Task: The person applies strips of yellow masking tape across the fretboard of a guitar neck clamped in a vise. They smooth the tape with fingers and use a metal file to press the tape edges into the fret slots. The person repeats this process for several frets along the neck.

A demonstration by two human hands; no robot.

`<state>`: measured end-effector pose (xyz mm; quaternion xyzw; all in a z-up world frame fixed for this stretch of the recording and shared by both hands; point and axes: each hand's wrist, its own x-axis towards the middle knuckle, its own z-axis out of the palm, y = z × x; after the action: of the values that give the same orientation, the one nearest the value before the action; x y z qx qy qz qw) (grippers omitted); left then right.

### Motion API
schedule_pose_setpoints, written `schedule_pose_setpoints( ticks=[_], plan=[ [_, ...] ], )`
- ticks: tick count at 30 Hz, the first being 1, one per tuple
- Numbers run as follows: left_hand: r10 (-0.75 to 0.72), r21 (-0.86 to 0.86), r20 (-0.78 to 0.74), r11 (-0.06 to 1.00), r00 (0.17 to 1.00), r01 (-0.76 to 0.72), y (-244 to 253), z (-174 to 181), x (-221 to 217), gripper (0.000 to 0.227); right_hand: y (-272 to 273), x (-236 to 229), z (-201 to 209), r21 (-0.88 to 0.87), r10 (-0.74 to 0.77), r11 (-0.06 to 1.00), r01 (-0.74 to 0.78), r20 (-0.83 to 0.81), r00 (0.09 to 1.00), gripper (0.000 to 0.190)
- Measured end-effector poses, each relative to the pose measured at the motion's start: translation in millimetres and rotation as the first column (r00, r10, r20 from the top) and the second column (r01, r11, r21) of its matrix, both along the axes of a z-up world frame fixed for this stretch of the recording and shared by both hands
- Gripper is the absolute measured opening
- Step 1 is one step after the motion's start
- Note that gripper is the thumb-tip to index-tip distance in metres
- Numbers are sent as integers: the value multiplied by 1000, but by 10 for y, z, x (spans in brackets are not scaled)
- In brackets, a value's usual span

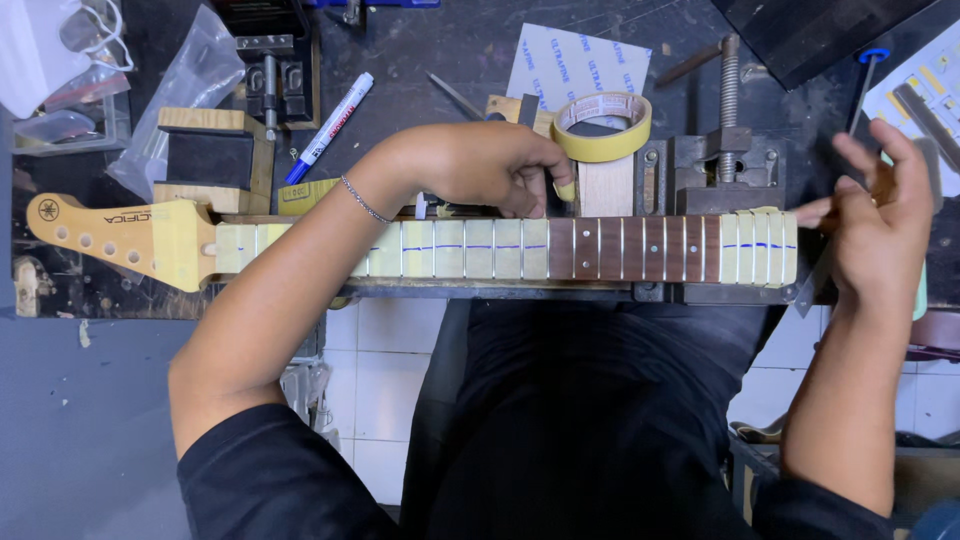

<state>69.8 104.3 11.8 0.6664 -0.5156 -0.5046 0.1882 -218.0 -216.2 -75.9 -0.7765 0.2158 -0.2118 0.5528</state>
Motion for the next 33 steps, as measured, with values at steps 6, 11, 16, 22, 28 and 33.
schedule_pose_setpoints(
  ticks=[6,11,16,22,28,33],
  plan=[
    [0,-154,-71,988,998,-10,44,-109,20,37,-19,13,-157,-24,-124,992,123,-36,992,30],
    [42,-283,-41,958,998,-52,94,-101,-30,28,-200,9,-390,-46,-271,962,268,-76,959,21],
    [66,-348,18,936,998,-56,116,-11,-42,26,-110,25,-324,-119,-194,976,182,-96,976,29],
    [65,-274,-16,960,998,-67,116,16,-50,34,-125,-46,-371,-188,-139,976,108,-158,978,15],
    [67,-334,3,941,998,-62,92,-28,-68,35,-239,-172,-505,-421,-137,907,24,-240,961,18],
    [74,-341,4,938,997,-68,85,-49,-59,37,-140,-172,-415,-491,-113,871,-2,-204,972,16]
  ],
)
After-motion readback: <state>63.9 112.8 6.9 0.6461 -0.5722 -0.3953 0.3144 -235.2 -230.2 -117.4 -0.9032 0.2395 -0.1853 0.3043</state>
